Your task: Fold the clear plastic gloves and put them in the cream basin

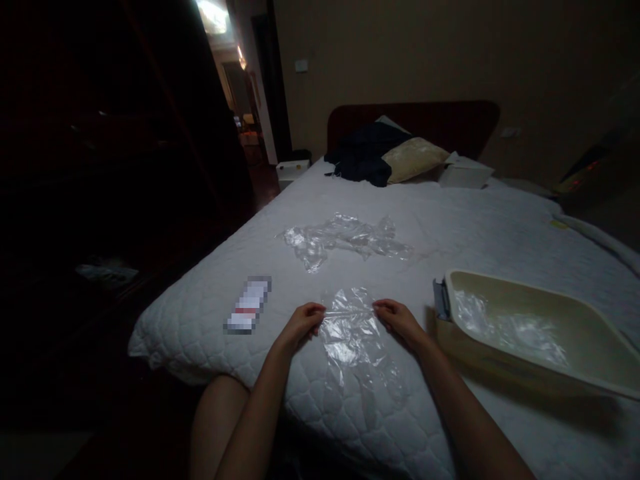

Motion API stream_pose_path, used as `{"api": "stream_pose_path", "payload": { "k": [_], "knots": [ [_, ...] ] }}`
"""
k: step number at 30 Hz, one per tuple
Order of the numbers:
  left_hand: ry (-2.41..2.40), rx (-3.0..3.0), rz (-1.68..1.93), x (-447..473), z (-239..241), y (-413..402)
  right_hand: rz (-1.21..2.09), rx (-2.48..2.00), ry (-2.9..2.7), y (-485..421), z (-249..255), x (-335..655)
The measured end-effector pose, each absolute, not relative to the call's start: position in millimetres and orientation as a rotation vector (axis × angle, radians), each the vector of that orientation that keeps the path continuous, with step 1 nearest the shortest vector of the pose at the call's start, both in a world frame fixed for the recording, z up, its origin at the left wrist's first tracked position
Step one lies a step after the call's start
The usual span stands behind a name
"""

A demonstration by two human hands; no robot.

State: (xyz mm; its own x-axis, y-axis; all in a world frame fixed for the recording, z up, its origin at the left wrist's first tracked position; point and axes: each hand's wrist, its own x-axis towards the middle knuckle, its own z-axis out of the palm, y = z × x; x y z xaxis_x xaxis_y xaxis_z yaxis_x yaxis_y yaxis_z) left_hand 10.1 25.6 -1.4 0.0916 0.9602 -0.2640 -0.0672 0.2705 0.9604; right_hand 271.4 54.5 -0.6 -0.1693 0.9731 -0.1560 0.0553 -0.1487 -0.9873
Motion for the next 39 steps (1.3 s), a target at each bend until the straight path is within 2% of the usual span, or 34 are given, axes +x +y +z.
{"api": "stream_pose_path", "payload": {
  "k": [10, 17, 39],
  "knots": [
    [1.217, 1.027, 0.992, 8.2, -4.1, 24.9, 1.330, -1.277, -1.309, 48.3, 4.2, 271.6],
    [1.205, 1.048, 1.042, 8.3, -8.1, 24.7, 1.400, -1.233, -1.277, 46.3, 2.1, 273.7],
    [1.152, 0.978, 1.057, 1.5, -8.0, 23.5, 1.343, -1.244, -1.376, 45.5, 1.5, 274.1]
  ]
}}
